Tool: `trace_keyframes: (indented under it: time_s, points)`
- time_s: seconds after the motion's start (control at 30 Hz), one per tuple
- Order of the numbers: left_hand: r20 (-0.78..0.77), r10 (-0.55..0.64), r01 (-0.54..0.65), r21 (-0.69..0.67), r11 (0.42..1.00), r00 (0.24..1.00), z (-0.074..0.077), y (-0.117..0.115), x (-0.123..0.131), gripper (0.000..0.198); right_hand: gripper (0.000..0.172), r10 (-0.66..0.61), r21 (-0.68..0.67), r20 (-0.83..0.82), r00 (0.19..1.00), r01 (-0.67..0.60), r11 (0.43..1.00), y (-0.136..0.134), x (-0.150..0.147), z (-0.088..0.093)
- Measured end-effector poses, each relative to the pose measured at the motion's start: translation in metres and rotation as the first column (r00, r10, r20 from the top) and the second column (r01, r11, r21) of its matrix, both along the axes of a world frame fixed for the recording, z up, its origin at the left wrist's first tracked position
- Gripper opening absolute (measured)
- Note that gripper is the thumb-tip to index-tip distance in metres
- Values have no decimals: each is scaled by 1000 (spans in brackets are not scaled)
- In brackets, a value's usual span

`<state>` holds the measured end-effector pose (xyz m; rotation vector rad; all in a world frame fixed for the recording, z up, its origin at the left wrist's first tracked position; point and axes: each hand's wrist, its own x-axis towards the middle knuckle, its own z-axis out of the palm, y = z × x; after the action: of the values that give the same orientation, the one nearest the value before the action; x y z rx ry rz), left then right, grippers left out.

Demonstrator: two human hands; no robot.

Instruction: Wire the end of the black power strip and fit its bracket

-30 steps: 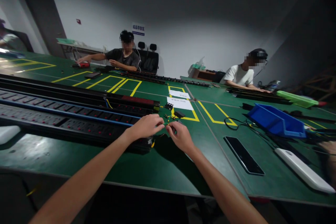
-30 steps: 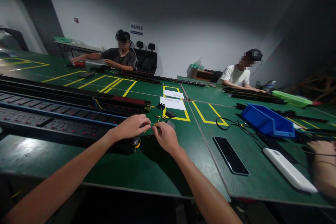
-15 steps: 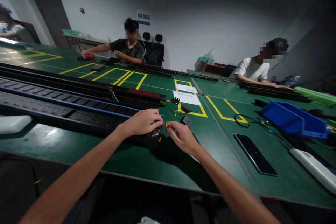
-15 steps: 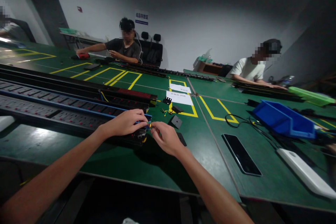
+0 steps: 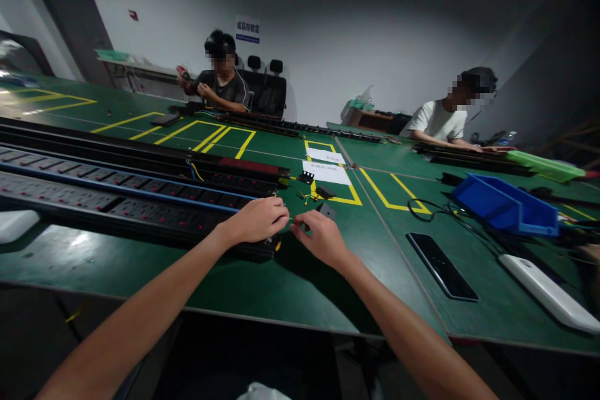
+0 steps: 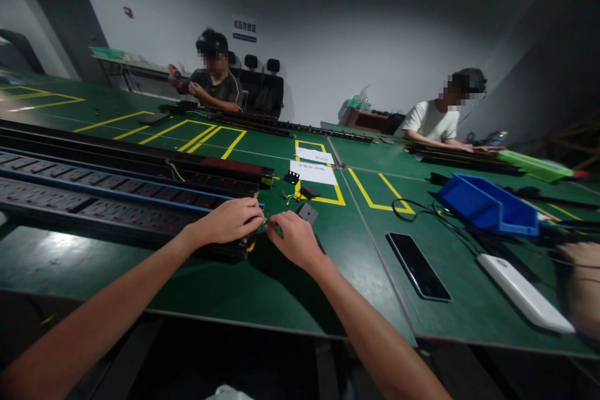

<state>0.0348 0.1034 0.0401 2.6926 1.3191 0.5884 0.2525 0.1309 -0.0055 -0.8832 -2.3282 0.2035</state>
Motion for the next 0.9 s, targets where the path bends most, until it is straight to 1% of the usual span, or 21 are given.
trace_keyframes:
  time_s: [0.1, 0.2, 0.33, 0.47, 0.57, 0.67, 0.73, 0.83, 0.9]
  points:
    - [26, -17, 17, -3, 1000, 1000, 0, -4, -2, 34, 18, 70, -80, -43, 997, -73, 994, -1, 0, 4]
    - [38, -51, 53, -47, 997, 998, 3, -6, -6, 35, 22, 140, -173, -108, 984, -158, 972, -4, 1, 12]
    - [52, -81, 84, -68, 994, 995, 3, -6, -9, 33, 27, 169, -262, -111, 979, -193, 946, -8, 2, 18]
    - [56, -112, 118, -109, 987, 992, 1, -5, -12, 32, 32, 248, -383, -138, 959, -282, 880, -7, 2, 16]
    - [56, -149, 156, -155, 975, 987, 1, -3, -13, 34, 36, 305, -441, -194, 933, -360, 822, -6, 1, 14]
    - [94, -183, 199, -190, 961, 979, 1, -3, -14, 34, 38, 338, -488, -256, 906, -423, 763, -6, 1, 14]
    - [133, -207, 233, -227, 946, 969, 2, -2, -16, 35, 39, 356, -513, -281, 891, -453, 729, -7, 1, 15]
    - [212, -238, 296, -306, 905, 948, 2, -1, -18, 38, 41, 382, -545, -300, 874, -485, 684, -9, 0, 16]
    - [270, -230, 319, -356, 878, 935, 2, 0, -20, 42, 41, 365, -573, -321, 874, -486, 660, -9, -2, 13]
